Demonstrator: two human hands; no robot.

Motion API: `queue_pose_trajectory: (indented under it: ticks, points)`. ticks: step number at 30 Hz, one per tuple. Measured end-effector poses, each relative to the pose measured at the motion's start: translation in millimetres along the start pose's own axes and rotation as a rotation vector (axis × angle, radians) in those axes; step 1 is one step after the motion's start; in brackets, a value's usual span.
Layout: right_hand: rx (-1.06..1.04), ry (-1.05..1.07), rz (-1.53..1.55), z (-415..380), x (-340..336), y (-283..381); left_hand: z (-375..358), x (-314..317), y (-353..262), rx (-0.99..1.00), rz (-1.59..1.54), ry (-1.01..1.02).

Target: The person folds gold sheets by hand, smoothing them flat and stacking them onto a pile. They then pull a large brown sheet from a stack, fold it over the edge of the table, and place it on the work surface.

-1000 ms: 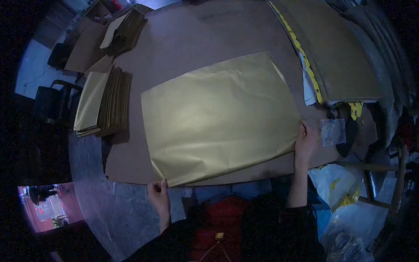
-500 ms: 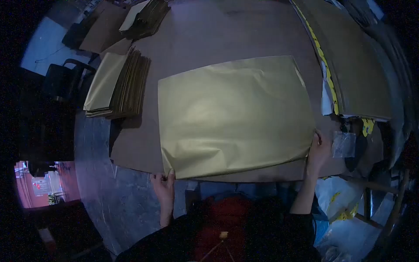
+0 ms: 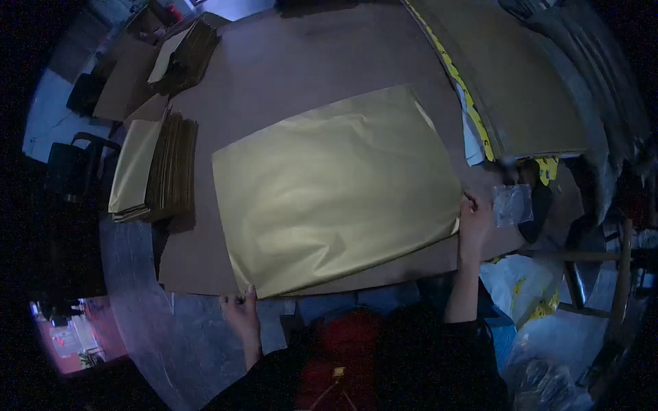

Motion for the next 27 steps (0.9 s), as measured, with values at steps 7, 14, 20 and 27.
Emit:
queue_pose_trajectory:
  ticks: [7, 14, 20, 27]
  points:
    - [-0.101, -0.035, -0.119, -3, -3, 14, 1, 8, 15, -0.075, 0.003, 0.058]
    - [-0.06, -0.01, -0.171, -2, 0, 12, -9, 12, -68, 0.562, 0.278, 0.018]
    - [-0.102, -0.044, -0.142, -5, -2, 17, -19, 60, -90, 0.859, 0.223, 0.598]
    - [-0.168, -0.088, -0.187, -7, -3, 19, -24, 66, -105, 0.894, 0.306, 0.466]
Point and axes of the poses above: each hand's wrist, its own z-axis towards the middle knuckle, its own x-axis out of the palm, y = z × x, the point moved 10 cm from there along z, towards the middle knuckle, and after that the axes turned 6 degrees about -z, right-handed, at the moved point
